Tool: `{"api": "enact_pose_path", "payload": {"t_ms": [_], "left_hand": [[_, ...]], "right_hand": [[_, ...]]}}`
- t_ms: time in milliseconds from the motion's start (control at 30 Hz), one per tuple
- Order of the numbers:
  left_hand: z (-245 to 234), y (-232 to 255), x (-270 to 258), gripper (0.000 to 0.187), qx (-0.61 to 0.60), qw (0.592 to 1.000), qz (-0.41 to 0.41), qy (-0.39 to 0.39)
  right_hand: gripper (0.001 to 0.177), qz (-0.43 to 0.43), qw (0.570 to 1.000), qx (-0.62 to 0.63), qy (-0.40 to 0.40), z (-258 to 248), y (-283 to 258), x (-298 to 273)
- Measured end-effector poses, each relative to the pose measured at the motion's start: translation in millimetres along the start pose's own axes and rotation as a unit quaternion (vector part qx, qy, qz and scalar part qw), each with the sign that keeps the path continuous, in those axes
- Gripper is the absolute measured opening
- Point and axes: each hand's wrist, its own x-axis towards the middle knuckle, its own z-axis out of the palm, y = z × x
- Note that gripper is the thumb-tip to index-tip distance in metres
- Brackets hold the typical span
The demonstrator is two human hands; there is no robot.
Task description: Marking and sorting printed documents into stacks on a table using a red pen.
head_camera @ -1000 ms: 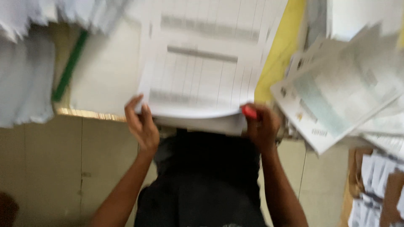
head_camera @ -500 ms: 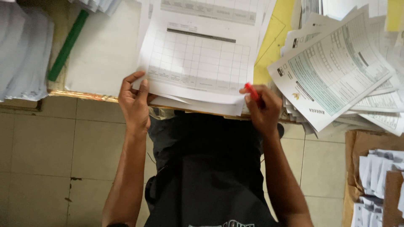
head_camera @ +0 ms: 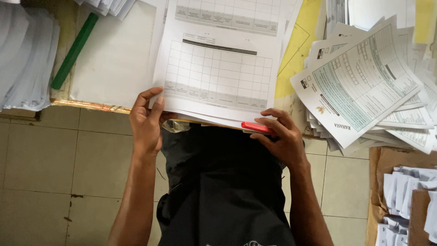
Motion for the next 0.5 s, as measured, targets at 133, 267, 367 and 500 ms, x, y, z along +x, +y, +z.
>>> {"api": "enact_pose_path", "payload": {"t_ms": [133,267,367,500], "left_hand": [[-12.7,3.2,-6.3,0.029,0.121,0.990,0.059,-0.033],[-28.6,-1.4,-3.7,0.030,0.252,0.960,0.124,-0.022],[-28.8,6.6,-5.1,0.037,0.261,0.957,0.125,-0.024],[-35.1,-1.2,-1.8,0.049,0.230,0.965,0.118,-0.036]], "right_hand": [[0.034,0.016,0.999,-0.021,-0.018,-4.1,1.7,-0.9],[0.039,0.030,0.999,-0.038,-0.014,-5.6,5.3,0.0],[0.040,0.031,0.998,-0.062,-0.011,-3.6,1.3,4.8],[0.026,0.006,0.994,-0.109,-0.024,-3.2,5.8,8.9]]}}
